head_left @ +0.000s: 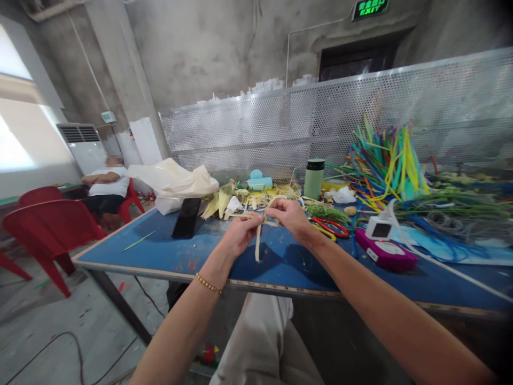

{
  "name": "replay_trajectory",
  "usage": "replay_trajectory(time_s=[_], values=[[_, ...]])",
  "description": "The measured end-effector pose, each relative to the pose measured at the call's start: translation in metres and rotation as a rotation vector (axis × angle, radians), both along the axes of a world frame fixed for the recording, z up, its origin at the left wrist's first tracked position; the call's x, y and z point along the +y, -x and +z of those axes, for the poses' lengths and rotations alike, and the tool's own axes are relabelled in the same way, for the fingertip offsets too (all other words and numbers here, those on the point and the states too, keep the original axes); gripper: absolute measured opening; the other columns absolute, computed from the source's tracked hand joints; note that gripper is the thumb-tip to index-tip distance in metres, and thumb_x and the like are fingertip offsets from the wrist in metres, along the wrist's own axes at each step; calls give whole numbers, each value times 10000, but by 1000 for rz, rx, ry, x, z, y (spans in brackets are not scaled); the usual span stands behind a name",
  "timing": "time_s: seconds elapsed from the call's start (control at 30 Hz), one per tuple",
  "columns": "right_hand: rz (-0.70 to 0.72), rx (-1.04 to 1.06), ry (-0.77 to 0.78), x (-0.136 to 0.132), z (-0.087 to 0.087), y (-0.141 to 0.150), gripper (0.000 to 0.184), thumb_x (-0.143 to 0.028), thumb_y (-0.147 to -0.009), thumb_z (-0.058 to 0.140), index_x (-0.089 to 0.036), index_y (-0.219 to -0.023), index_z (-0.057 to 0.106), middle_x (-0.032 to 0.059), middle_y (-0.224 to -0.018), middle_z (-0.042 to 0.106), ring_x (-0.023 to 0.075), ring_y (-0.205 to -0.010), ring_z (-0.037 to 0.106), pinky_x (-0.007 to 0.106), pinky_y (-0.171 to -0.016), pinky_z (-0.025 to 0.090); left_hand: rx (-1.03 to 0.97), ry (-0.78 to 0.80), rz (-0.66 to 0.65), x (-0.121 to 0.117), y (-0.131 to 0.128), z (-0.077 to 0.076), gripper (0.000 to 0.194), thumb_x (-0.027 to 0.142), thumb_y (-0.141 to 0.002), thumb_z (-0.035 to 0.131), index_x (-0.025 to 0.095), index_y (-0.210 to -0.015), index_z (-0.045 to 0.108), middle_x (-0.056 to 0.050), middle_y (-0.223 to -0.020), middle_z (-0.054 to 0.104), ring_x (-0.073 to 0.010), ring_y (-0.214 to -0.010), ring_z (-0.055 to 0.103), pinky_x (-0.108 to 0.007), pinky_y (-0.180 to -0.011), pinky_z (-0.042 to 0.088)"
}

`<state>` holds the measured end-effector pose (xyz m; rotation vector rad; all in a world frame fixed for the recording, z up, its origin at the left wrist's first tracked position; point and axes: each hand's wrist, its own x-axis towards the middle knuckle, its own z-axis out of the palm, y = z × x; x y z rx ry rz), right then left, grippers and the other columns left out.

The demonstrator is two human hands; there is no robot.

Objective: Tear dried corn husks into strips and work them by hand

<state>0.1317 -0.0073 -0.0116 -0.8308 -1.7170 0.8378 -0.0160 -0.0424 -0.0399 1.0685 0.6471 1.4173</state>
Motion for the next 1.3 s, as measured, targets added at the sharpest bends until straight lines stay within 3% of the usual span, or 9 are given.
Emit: replay_trajectory(time_s=[0.17, 0.43, 0.57, 0.63, 0.7, 0.8, 0.93, 1.1, 1.3], values=[[-44, -23, -64, 2, 0, -1, 239, -387, -673, 644, -173, -625, 550, -32, -527, 469, 96, -504, 395, 238, -469, 301, 23, -7, -46, 0, 0, -1, 260, 266, -568, 841, 93, -699, 698, 0, -573, 568, -75, -531, 477, -255, -581, 382], [-161, -155, -112, 11, -2, -6, 215, -352, -691, 621, -158, -601, 598, 0, -533, 545, 108, -498, 436, 248, -490, 336, 87, -39, 13, 6, 4, -8, 258, 290, -573, 837, 95, -696, 722, -39, -613, 621, -100, -561, 525, -263, -599, 399], [-233, -349, -203, 10, 3, -13, 310, -369, -747, 603, -153, -524, 604, 13, -494, 553, 121, -500, 460, 260, -517, 331, 160, 3, 17, 5, 5, -8, 325, 345, -563, 835, 97, -738, 720, -68, -662, 660, -140, -577, 586, -285, -609, 436], [-280, -340, -275, 6, 6, -16, 362, -400, -791, 574, -147, -537, 626, 21, -488, 556, 126, -506, 468, 265, -526, 328, 188, -18, 36, 5, 4, -8, 314, 348, -564, 832, 99, -710, 709, -53, -633, 642, -130, -561, 574, -278, -602, 438], [-246, -269, -345, 2, 9, -16, 375, -414, -829, 538, -143, -600, 659, 28, -541, 588, 125, -527, 477, 263, -537, 333, 225, -58, 45, 5, 3, -9, 290, 341, -574, 826, 98, -661, 694, -33, -598, 611, -102, -532, 531, -253, -564, 408], [-55, -290, -417, -2, 10, -14, 266, -373, -795, 589, -156, -699, 709, 27, -657, 628, 120, -581, 484, 251, -556, 341, 309, -118, 12, 3, 1, -10, 280, 336, -593, 813, 93, -597, 674, -29, -575, 586, -81, -517, 482, -237, -524, 354], [114, -354, -304, -3, 8, -11, 165, -300, -721, 629, -157, -675, 695, 6, -621, 598, 104, -562, 462, 232, -530, 335, 361, -125, -30, -2, -2, -8, 284, 323, -571, 826, 87, -596, 670, -36, -581, 589, -83, -532, 478, -237, -523, 347], [101, -281, -188, 0, 7, -11, 187, -301, -732, 590, -143, -650, 645, -3, -585, 577, 102, -543, 474, 228, -520, 351, 254, -80, -63, -3, -2, -6, 306, 325, -584, 821, 102, -720, 663, -31, -622, 606, -83, -557, 511, -220, -528, 353], [98, -240, -157, 4, 3, -11, 183, -308, -731, 593, -141, -678, 647, 3, -601, 588, 104, -545, 478, 226, -505, 349, 245, -65, -19, -3, 0, -3, 286, 314, -578, 819, 107, -682, 650, -18, -576, 597, -55, -487, 455, -210, -493, 310]])
